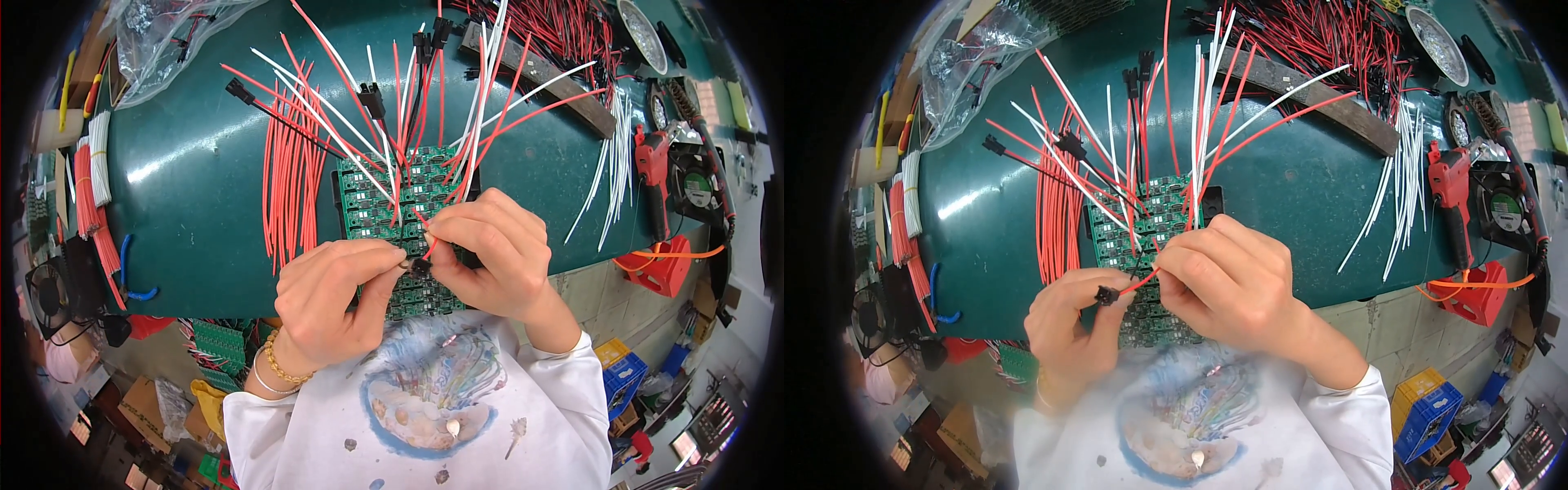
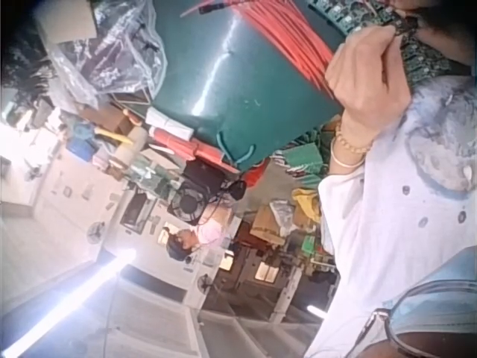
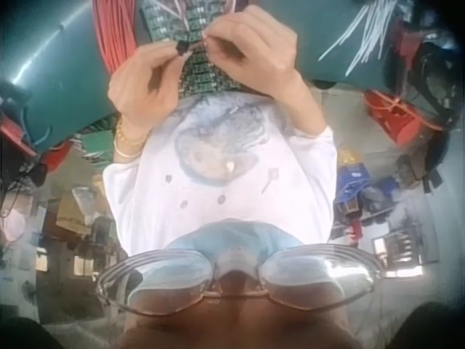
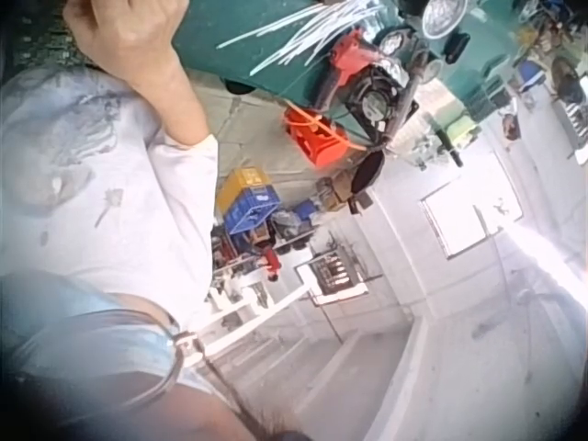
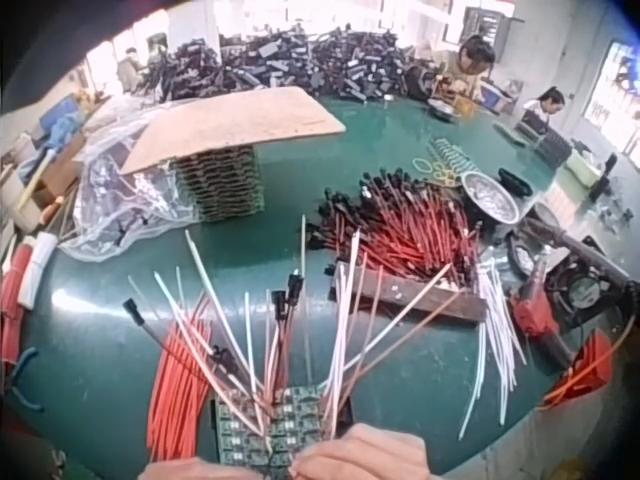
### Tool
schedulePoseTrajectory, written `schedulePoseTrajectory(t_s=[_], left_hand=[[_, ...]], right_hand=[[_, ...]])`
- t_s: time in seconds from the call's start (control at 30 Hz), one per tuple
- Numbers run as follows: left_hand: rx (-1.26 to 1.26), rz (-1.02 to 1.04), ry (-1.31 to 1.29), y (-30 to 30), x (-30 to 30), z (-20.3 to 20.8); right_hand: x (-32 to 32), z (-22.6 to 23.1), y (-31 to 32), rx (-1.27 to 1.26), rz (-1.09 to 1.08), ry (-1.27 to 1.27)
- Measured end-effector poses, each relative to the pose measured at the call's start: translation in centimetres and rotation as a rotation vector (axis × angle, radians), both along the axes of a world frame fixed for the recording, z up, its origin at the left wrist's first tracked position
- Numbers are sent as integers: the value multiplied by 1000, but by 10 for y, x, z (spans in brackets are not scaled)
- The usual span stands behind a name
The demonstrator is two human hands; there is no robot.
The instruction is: The person inserts wires into a circuit board panel by hand, then connects wired plugs to the boards.
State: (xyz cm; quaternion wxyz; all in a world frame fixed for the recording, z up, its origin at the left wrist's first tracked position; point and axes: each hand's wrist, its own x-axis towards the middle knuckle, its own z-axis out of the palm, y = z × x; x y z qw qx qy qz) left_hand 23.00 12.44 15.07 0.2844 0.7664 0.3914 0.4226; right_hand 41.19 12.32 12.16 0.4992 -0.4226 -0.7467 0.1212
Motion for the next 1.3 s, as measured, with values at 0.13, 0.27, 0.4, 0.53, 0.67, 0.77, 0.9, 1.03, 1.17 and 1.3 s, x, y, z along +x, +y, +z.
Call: schedulePoseTrajectory(t_s=[0.13,0.27,0.4,0.53,0.67,0.77,0.9,1.03,1.17,1.3], left_hand=[[-14,-4,-1,1,0,0],[-38,-9,-7,3,2,2],[-230,144,-44,4,10,8],[-395,237,-90,17,19,6],[-332,226,-17,23,22,4],[-312,232,46,20,21,3],[-262,245,48,16,22,7],[-235,250,76,9,17,12],[-200,174,27,5,24,20],[-202,-8,20,3,32,19]], right_hand=[[1,-1,1,-2,2,-1],[3,1,1,-1,-7,-7],[14,14,0,-27,-50,-57],[57,30,12,-245,-471,-137],[112,37,50,-321,-792,-427],[129,44,85,-459,-904,-599],[158,31,98,-581,-775,-548],[152,51,57,-709,-560,106],[132,51,21,-818,-564,250],[110,44,-10,-799,-479,388]])
